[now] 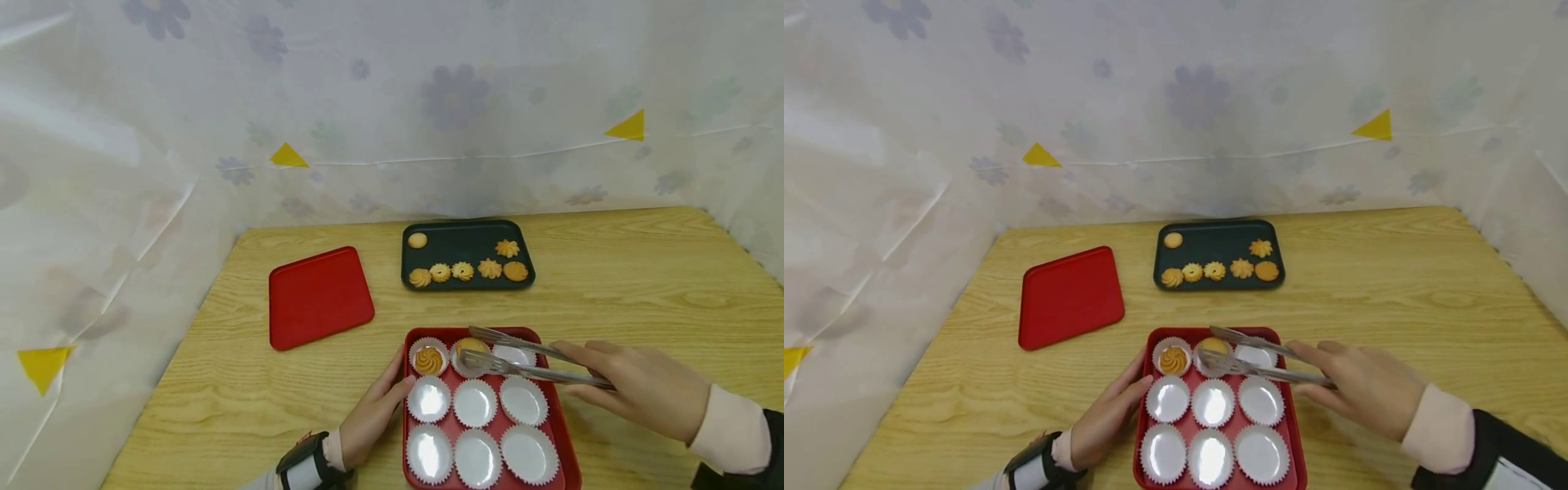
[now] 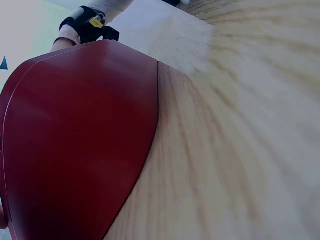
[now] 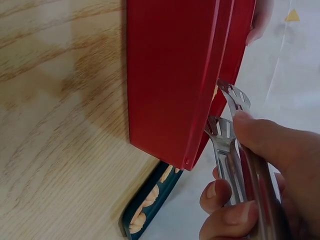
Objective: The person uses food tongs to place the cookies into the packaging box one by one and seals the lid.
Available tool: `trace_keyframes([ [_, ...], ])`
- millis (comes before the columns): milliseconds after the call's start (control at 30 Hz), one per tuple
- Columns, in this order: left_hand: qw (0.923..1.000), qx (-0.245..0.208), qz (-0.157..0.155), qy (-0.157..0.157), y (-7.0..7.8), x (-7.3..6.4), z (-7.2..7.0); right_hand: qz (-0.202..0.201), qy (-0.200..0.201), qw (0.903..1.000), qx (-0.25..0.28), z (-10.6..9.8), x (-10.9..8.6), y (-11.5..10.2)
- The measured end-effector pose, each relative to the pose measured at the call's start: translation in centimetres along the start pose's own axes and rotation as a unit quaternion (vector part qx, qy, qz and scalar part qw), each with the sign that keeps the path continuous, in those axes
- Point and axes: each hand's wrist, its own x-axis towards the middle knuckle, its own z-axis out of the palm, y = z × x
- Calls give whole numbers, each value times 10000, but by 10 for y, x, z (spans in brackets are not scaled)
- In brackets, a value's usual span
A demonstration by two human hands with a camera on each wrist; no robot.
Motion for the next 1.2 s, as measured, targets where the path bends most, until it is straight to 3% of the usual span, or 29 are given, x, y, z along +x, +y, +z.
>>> trace_keyframes([
  [567, 10000, 25, 91, 1, -3, 0, 0, 11, -479, 9988, 38, -1, 8, -2],
  [1200, 9999, 36, 86, 44, -2, 0, 0, -174, -368, 9990, -163, -5, 13, -8],
])
